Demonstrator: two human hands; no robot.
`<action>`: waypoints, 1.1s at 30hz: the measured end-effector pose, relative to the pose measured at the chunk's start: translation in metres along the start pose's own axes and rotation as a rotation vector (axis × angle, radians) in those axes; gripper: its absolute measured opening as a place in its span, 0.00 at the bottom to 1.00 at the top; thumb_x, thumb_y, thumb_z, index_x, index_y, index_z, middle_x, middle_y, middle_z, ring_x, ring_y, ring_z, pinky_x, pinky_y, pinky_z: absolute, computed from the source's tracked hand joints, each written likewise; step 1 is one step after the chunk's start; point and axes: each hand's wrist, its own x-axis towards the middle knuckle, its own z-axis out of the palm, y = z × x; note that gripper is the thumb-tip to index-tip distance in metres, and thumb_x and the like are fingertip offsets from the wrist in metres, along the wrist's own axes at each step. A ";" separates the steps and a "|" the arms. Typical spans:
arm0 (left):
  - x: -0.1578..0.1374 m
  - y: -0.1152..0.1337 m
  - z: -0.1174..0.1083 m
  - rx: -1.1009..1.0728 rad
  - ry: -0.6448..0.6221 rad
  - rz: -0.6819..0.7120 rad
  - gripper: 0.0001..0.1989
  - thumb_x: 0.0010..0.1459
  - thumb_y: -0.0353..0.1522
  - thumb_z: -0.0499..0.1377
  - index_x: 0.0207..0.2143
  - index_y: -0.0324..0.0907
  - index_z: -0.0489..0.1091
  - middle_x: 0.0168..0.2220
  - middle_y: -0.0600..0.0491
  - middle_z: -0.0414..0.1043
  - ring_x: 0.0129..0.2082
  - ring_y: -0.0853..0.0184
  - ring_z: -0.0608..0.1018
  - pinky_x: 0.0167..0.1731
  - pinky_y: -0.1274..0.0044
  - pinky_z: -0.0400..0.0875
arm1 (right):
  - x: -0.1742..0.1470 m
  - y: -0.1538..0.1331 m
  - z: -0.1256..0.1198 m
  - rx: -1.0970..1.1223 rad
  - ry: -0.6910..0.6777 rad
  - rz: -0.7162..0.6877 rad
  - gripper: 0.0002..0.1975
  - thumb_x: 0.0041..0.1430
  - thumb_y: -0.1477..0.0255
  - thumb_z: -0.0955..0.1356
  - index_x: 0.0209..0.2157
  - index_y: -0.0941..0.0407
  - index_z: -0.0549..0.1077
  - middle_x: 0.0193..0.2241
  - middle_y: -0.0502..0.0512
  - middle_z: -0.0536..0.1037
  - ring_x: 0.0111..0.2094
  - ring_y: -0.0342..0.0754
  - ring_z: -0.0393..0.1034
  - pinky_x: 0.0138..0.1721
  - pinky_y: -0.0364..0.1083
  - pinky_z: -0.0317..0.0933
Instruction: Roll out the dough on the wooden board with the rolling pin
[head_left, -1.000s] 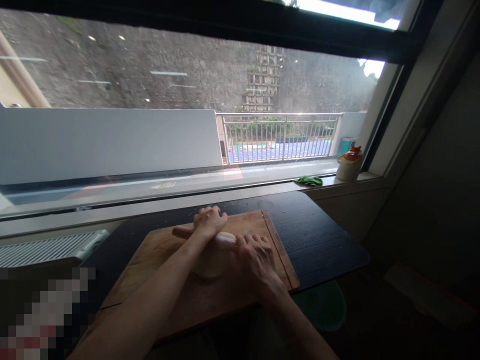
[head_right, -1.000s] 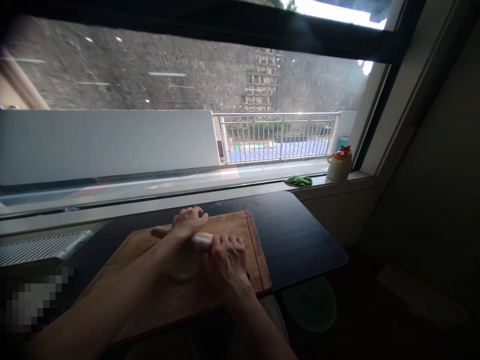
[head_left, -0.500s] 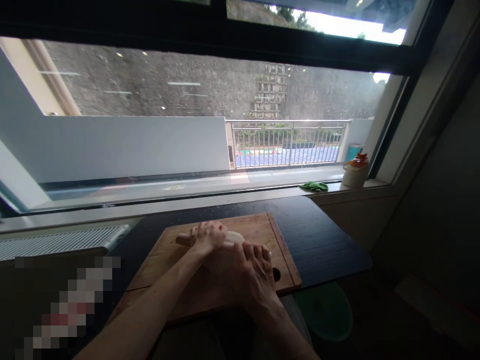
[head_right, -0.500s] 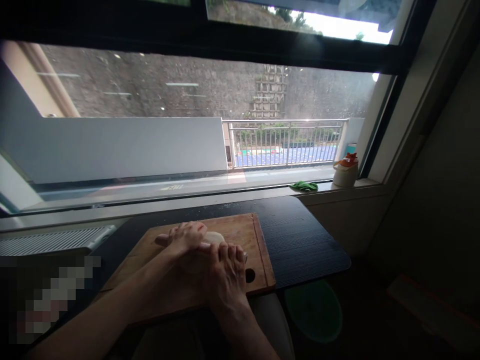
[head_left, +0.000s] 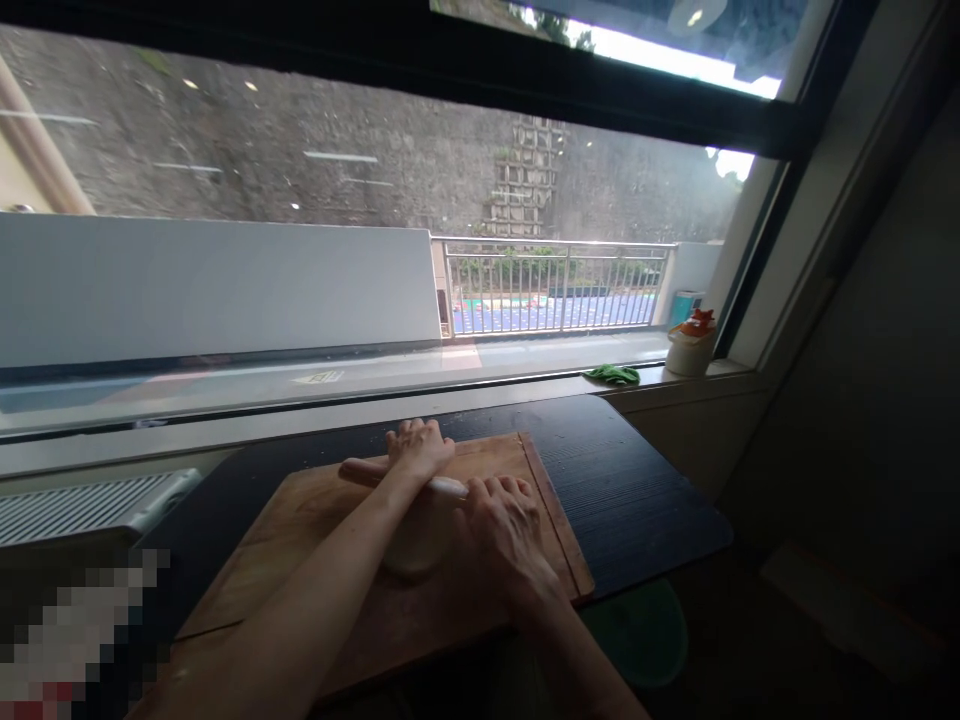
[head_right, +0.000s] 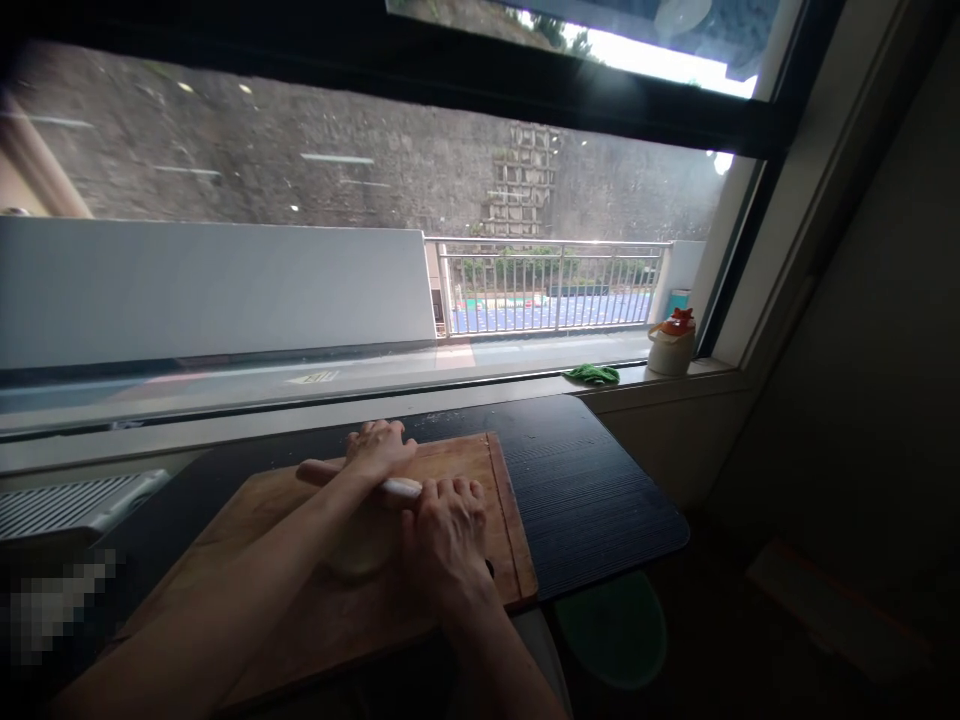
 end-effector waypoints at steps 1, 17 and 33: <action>-0.001 0.000 0.000 0.002 -0.005 0.013 0.20 0.54 0.41 0.49 0.43 0.40 0.71 0.48 0.41 0.70 0.51 0.52 0.67 0.48 0.61 0.61 | 0.000 -0.001 0.000 -0.006 -0.005 -0.001 0.08 0.57 0.66 0.64 0.36 0.54 0.68 0.36 0.53 0.72 0.40 0.50 0.62 0.48 0.50 0.51; -0.078 -0.034 -0.013 -0.107 0.028 -0.034 0.18 0.60 0.37 0.43 0.40 0.48 0.72 0.48 0.51 0.72 0.50 0.58 0.69 0.50 0.63 0.58 | -0.036 -0.022 -0.004 -0.043 0.032 -0.062 0.18 0.60 0.77 0.60 0.51 0.53 0.65 0.39 0.55 0.71 0.42 0.51 0.62 0.50 0.51 0.50; -0.079 -0.013 -0.016 -0.177 0.074 0.215 0.20 0.64 0.38 0.40 0.43 0.48 0.70 0.47 0.52 0.73 0.50 0.64 0.70 0.51 0.71 0.59 | -0.065 0.069 -0.082 0.043 -0.219 -0.050 0.09 0.58 0.73 0.65 0.40 0.46 0.70 0.34 0.46 0.74 0.36 0.45 0.67 0.35 0.43 0.53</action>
